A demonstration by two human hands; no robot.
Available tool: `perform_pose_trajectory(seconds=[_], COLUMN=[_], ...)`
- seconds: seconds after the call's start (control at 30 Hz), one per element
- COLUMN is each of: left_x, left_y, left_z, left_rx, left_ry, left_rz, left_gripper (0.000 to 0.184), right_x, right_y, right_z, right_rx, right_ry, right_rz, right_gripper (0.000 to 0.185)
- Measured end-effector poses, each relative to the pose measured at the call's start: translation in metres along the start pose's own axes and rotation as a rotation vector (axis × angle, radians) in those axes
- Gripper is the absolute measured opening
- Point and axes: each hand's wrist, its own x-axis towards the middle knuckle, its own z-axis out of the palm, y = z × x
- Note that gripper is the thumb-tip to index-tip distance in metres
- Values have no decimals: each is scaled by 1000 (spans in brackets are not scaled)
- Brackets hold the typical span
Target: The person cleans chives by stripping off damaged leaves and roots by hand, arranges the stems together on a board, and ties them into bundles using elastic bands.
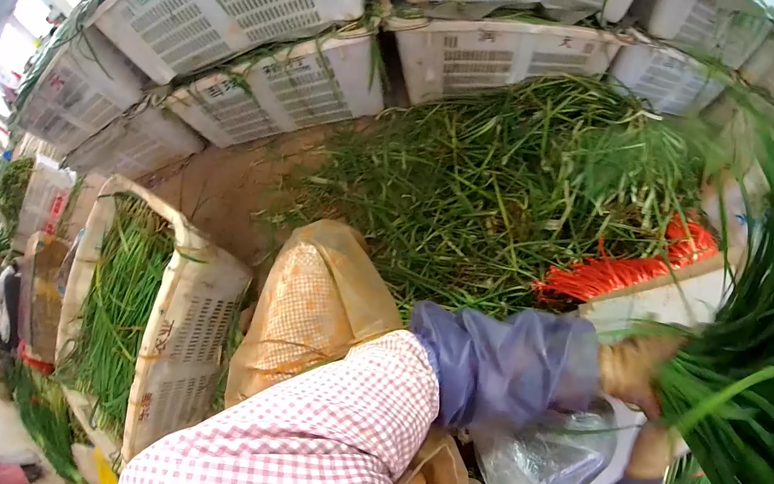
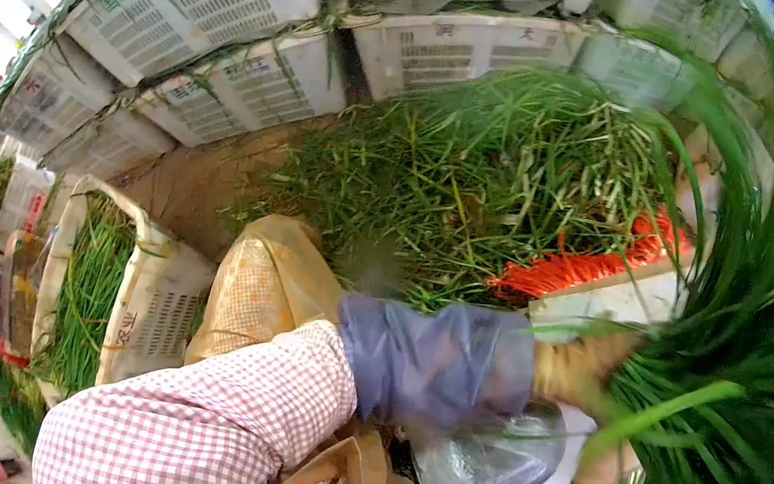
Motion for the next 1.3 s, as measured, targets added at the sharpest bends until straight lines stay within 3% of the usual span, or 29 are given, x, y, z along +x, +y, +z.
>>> perform_pose_trajectory(seconds=[0.03, 0.07, 0.13, 0.2, 0.33, 0.37, 0.43, 0.47, 0.5, 0.57, 0.63, 0.77, 0.8, 0.83, 0.9, 0.93, 0.97, 1.03, 1.07, 1.1, 1.17, 1.2, 1.27, 1.3], left_x=[-5, 6, 15, 28, 34, 31, 24, 13, 0, -34, -51, -61, -57, -51, -53, -56, -51, -39, -39, -31, -13, -5, 7, 7], left_y=[-1, 6, 20, 31, 42, 43, 47, 18, -6, -69, -72, -90, -79, -68, -49, -59, -53, -34, -56, -38, -26, -22, -16, -18], left_z=[-10, -13, -14, -14, -11, -20, -62, -81, -105, -139, -145, -109, -91, -69, -26, -24, -27, -39, -46, -56, -67, -67, -61, -58], left_rx=[-48, 125, 299, 335, 295, 287, 439, 363, -46, -442, -451, -629, -686, -754, -9, -234, -245, -600, -367, -268, 309, 305, 607, 602], left_ry=[-41, 1, 15, -79, -224, -191, -78, 56, 126, 329, 445, 445, 451, 408, 126, 160, 144, 400, 377, 303, 91, 82, -189, -195], left_rz=[-58, 10, 125, 232, 421, 419, 161, -32, -228, -154, -492, -463, -541, -541, -419, -271, -269, -452, -227, -203, 174, 176, 325, 332], left_gripper=[111, 95, 88, 81, 68, 64, 53, 44, 44, 48, 53, 65, 70, 69, 62, 55, 55, 50, 45, 30, 17, 17, 9, 9], right_x=[-3, 11, 14, -9, 0, -6, -27, -32, -36, -48, -53, -53, -51, -50, -48, -52, -57, -66, -64, -63, -60, -63, -68, -68], right_y=[-9, -36, -50, -32, -66, -69, -71, -77, -84, -81, -87, -84, -89, -86, -82, -90, -87, -79, -82, -82, -80, -82, -82, -83], right_z=[7, -27, -40, -6, -79, -58, -10, -17, -23, 0, 1, -7, -7, -1, 12, 15, 21, 33, 28, 23, 15, 22, 27, 24], right_rx=[34, 325, 575, 549, 1663, 1599, 1659, 1679, 1694, 1791, 1976, 1840, 1957, 1953, 1696, 1699, 1694, 1662, 1630, 1631, 1581, 1616, 1680, 1713], right_ry=[44, 177, 252, 205, -364, -488, -721, -686, -655, -751, -615, -682, -705, -696, -714, -543, -533, -678, -628, -623, -720, -678, -646, -654], right_rz=[-20, -65, -62, -46, 515, 427, 569, 529, 479, 490, 497, 446, 505, 516, 236, 311, 330, 413, 404, 414, 430, 419, 419, 428], right_gripper=[36, 36, 37, 32, 21, 18, 18, 18, 19, 19, 20, 25, 28, 28, 31, 30, 30, 29, 30, 30, 31, 32, 33, 33])
